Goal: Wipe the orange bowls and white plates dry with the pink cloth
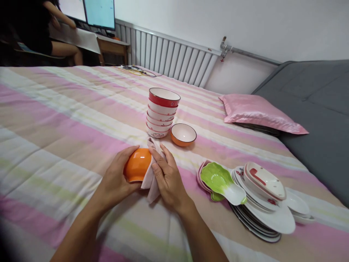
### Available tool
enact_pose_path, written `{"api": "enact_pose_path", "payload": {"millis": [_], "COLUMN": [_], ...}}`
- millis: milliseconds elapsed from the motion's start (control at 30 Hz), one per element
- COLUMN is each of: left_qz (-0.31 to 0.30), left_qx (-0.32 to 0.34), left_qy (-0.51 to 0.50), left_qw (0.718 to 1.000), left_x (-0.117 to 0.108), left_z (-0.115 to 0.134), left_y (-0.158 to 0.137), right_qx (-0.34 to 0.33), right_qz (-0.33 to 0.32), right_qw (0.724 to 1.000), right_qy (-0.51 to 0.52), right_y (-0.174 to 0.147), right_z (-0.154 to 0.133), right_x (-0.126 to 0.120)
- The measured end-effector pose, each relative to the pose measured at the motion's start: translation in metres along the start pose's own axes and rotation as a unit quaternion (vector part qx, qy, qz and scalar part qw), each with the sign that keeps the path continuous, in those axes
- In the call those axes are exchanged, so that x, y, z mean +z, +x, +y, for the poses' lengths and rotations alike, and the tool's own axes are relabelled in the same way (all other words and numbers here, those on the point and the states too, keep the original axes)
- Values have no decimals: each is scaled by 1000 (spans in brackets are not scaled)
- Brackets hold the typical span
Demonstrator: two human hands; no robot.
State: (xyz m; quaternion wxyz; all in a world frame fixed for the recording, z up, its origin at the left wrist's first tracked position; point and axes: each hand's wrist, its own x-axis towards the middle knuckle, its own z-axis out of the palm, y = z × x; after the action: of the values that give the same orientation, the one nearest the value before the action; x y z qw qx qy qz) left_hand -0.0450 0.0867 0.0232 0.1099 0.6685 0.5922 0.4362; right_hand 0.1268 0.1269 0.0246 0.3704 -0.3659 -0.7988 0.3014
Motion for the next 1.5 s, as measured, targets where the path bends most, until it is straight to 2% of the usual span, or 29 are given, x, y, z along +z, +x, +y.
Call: {"api": "enact_pose_path", "payload": {"millis": [233, 300, 667, 833, 1100, 1300, 1400, 1500], "left_qz": [8, 7, 5, 3, 15, 59, 76, 67], "left_qx": [-7, -8, -28, -50, -102, -207, -221, -208], "left_qy": [-2, -2, -2, -5, -31, -101, -168, -280], "left_qw": [1000, 1000, 1000, 999, 994, 971, 958, 935], "left_x": [-1, -1, -1, -1, 0, -5, -1, 11], "left_z": [1, 1, -2, -1, -6, -11, -7, 2], "left_y": [0, 0, 0, 0, 1, 2, 3, 2], "right_qx": [-47, -46, -40, 3, 59, 79, 69, 50], "right_qz": [114, 125, -7, -10, -23, -37, -24, 0], "right_qw": [992, 991, 999, 1000, 991, 971, 973, 981], "right_qy": [-7, -5, -35, -2, 121, 221, 218, 189], "right_y": [-3, -3, 2, 1, 3, 5, 5, 3], "right_z": [-2, -2, -4, -2, 9, 21, 18, 9], "right_x": [6, 5, -9, -7, -5, 6, 3, -12]}}
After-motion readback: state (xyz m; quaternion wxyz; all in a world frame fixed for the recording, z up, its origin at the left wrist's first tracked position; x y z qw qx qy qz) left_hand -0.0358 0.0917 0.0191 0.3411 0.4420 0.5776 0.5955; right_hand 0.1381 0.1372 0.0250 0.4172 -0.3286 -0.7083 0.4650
